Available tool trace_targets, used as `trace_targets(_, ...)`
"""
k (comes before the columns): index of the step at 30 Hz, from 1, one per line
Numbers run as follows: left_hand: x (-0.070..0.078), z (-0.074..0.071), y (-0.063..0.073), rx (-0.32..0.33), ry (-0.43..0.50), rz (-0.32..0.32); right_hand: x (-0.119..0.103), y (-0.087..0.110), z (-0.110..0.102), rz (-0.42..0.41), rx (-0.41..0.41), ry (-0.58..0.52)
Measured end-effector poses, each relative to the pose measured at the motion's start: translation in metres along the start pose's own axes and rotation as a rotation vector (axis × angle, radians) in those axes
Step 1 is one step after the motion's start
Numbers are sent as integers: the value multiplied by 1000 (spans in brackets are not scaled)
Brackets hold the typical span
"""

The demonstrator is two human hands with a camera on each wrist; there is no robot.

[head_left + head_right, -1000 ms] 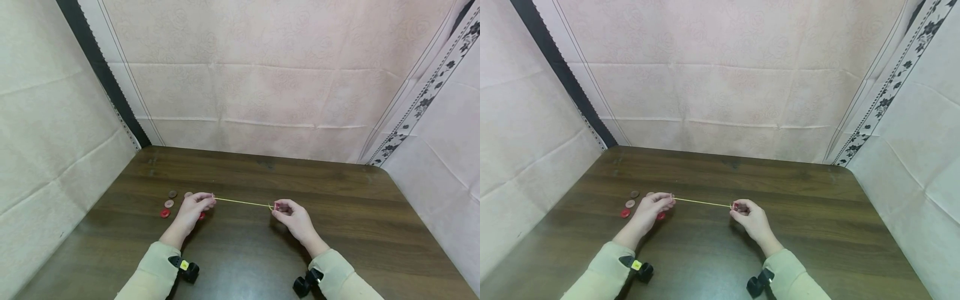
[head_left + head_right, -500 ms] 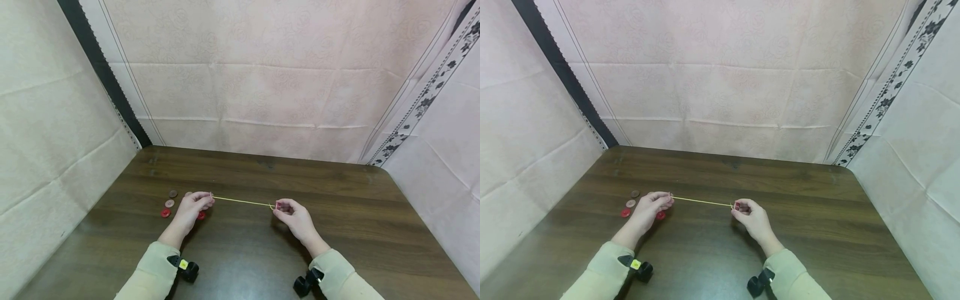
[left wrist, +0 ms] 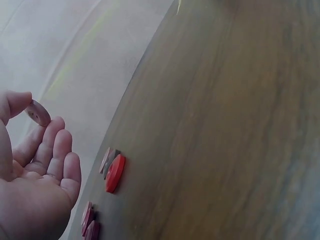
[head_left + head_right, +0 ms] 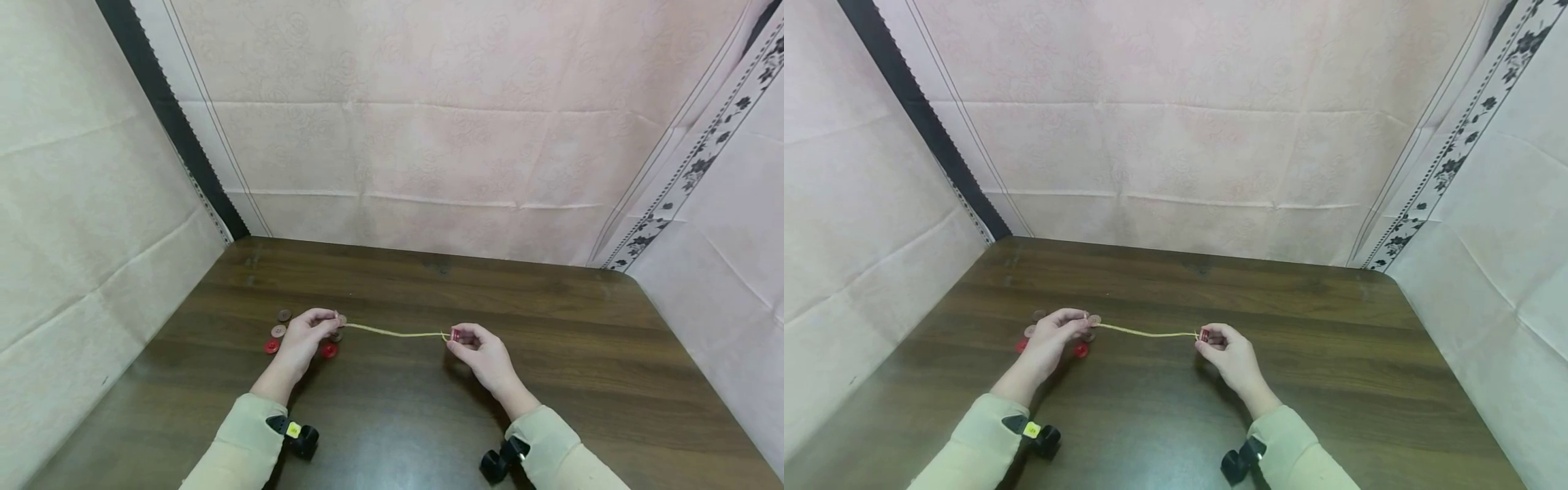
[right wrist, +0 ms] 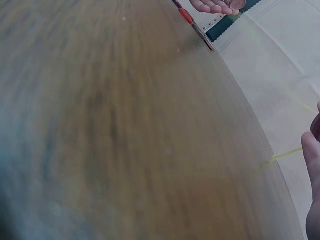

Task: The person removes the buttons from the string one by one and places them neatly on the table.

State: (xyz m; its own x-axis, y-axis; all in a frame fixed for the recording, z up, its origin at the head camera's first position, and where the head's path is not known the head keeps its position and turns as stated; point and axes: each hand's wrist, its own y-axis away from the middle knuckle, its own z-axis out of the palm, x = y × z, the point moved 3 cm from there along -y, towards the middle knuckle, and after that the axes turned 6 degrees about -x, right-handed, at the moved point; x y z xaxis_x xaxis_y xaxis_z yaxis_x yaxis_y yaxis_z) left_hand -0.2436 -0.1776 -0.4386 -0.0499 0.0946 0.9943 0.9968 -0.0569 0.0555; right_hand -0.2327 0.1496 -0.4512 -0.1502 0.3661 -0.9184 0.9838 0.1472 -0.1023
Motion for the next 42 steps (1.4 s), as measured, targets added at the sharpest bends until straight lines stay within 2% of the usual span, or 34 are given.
trace_targets(6,-4,-10,1,20,-46,-50,0,0,0,-16,9,-7)
trace_targets(15,-5,-29,5,67,-208,-33,1,-1,1,-14,0,-1)
trace_targets(23,-7,-47,9,54,-306,17,0,-1,3,4,-18,-14)
trace_targets(27,-8,-55,12,51,-338,31,-9,3,2,22,-19,-17)
trace_targets(33,-8,-65,16,66,-469,54,-31,12,2,12,-21,12)
trace_targets(42,-12,-77,21,48,-545,52,-36,14,4,12,-23,24)
